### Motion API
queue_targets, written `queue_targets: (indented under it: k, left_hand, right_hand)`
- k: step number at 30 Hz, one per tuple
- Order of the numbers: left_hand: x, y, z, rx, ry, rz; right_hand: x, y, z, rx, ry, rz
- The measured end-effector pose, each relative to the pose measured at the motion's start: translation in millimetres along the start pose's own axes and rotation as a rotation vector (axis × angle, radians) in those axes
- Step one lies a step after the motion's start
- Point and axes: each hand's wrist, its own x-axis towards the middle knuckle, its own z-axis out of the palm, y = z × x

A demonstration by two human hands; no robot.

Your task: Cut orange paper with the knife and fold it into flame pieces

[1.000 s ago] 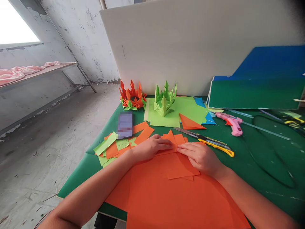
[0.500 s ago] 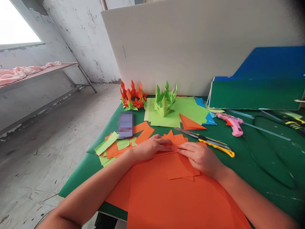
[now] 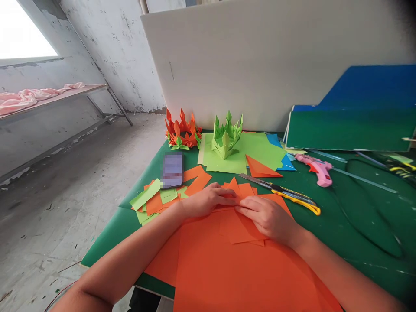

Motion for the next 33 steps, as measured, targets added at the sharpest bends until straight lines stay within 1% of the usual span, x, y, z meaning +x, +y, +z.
queue_targets:
  k: [8, 12, 15, 19, 22, 25, 29, 33]
  left_hand:
    - [3.9, 5.9, -6.9, -0.055, -0.016, 0.012]
    - [4.6, 7.5, -8.8, -0.081, -0.011, 0.011]
    - [4.6, 7.3, -9.2, -0.086, -0.013, 0.009]
    - [4.2, 6.9, -8.4, -0.106, -0.012, -0.016]
    - [3.9, 7.3, -7.1, -0.124, 0.005, -0.036]
    - [3.8, 7.4, -6.6, -0.124, 0.011, -0.044]
    - [4.0, 7.2, -8.1, -0.118, -0.004, -0.027]
    - [3.3, 5.7, -7.5, -0.124, 0.002, -0.006]
  right_hand:
    - [8.0, -8.6, 7.3, 0.044, -0.099, 0.013]
    - [13.4, -16.0, 8.3, 0.053, -0.202, 0.070]
    - [18.0, -23.0, 8.6, 0.058, -0.241, 0.120]
    - [22.4, -32.0, 11.2, 0.005, -0.238, 0.183]
    - [24.9, -37.2, 12.9, -0.040, -0.237, 0.193]
    - [26.0, -39.6, 13.8, -0.039, -0.237, 0.208]
    - [23.3, -35.4, 14.9, 0.035, -0.208, 0.209]
    - [15.4, -21.6, 10.3, 0.078, -0.139, 0.233]
